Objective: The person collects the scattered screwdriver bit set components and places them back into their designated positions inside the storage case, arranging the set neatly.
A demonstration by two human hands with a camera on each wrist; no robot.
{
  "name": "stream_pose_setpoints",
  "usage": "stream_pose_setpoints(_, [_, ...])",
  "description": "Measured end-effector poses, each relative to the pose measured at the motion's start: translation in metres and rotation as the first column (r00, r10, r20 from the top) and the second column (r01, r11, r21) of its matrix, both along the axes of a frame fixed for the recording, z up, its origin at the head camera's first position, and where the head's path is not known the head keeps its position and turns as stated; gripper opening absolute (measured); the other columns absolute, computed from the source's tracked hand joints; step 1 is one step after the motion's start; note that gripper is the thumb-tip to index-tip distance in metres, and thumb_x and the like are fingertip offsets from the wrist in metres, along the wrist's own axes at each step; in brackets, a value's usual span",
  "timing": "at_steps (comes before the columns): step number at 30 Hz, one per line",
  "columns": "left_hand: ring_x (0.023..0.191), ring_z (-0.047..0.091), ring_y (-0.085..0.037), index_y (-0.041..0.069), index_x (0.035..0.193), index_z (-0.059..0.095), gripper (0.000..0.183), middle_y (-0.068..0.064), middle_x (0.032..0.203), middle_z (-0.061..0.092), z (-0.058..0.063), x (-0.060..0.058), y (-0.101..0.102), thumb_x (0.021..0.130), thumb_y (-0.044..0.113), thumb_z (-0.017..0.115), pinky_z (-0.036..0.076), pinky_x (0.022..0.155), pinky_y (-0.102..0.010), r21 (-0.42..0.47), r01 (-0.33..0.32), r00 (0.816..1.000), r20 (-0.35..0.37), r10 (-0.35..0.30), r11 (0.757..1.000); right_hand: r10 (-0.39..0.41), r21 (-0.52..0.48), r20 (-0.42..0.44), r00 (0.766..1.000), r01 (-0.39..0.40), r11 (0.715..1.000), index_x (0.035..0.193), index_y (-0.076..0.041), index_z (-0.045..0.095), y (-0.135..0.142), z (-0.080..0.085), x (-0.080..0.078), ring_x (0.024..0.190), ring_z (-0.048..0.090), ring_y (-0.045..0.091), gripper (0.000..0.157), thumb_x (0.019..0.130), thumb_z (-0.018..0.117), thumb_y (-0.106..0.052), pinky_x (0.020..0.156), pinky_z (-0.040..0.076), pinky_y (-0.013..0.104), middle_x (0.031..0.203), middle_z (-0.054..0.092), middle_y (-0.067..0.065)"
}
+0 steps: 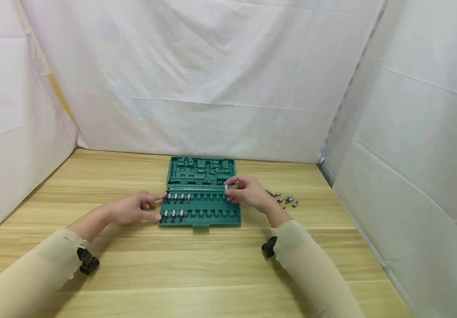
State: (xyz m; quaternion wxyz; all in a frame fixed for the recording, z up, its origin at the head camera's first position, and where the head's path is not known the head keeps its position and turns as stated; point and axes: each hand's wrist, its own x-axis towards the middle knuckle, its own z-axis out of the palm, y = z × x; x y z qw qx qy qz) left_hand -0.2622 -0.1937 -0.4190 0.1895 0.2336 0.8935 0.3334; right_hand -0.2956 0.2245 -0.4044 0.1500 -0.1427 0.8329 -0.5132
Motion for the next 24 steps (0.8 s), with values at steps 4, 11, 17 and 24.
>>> stream_pose_setpoints(4, [0.125,0.063,-0.035,0.015,0.171,0.037,0.089,-0.021,0.135,0.060,0.000,0.000,0.000,0.100,0.045,0.080,0.056,0.109,-0.057,-0.005,-0.001,1.000,0.001,0.001,1.000,0.022,0.041,-0.033,0.999,-0.021,0.999,0.147,-0.008,0.065,-0.012,-0.001,-0.002,0.106,0.076,0.024,0.046,0.107,0.074,-0.029,0.092,0.064,0.041,0.125,0.078,0.014])
stream_pose_setpoints(11, [0.126,0.062,-0.033,0.018,0.172,0.037,0.088,-0.019,0.136,0.060,0.000,0.000,0.000,0.100,0.046,0.080,0.055,0.110,-0.055,-0.007,-0.015,1.000,0.011,0.015,1.000,0.045,0.062,-0.047,0.998,-0.042,0.997,0.146,-0.009,0.066,-0.033,-0.002,-0.007,0.103,0.076,0.024,0.044,0.108,0.073,-0.029,0.087,0.063,0.039,0.124,0.080,0.013])
stream_pose_setpoints(17, [0.125,0.063,-0.035,0.015,0.171,0.038,0.088,-0.021,0.135,0.060,0.000,0.000,0.001,0.100,0.044,0.080,0.056,0.109,-0.056,-0.001,-0.009,1.000,0.010,0.009,1.000,0.042,0.093,-0.059,0.997,-0.036,0.995,0.142,-0.011,0.069,-0.049,-0.003,-0.010,0.100,0.074,0.023,0.039,0.108,0.074,-0.029,0.076,0.057,0.036,0.119,0.081,0.010])
stream_pose_setpoints(24, [0.125,0.063,-0.035,0.016,0.171,0.038,0.088,-0.021,0.136,0.060,0.001,0.001,0.000,0.100,0.045,0.081,0.057,0.108,-0.055,-0.001,-0.006,1.000,0.007,0.006,1.000,0.033,0.101,-0.110,0.993,-0.022,0.995,0.135,-0.013,0.073,-0.062,-0.005,-0.013,0.104,0.074,0.022,0.033,0.106,0.076,-0.029,0.082,0.057,0.038,0.119,0.079,0.006])
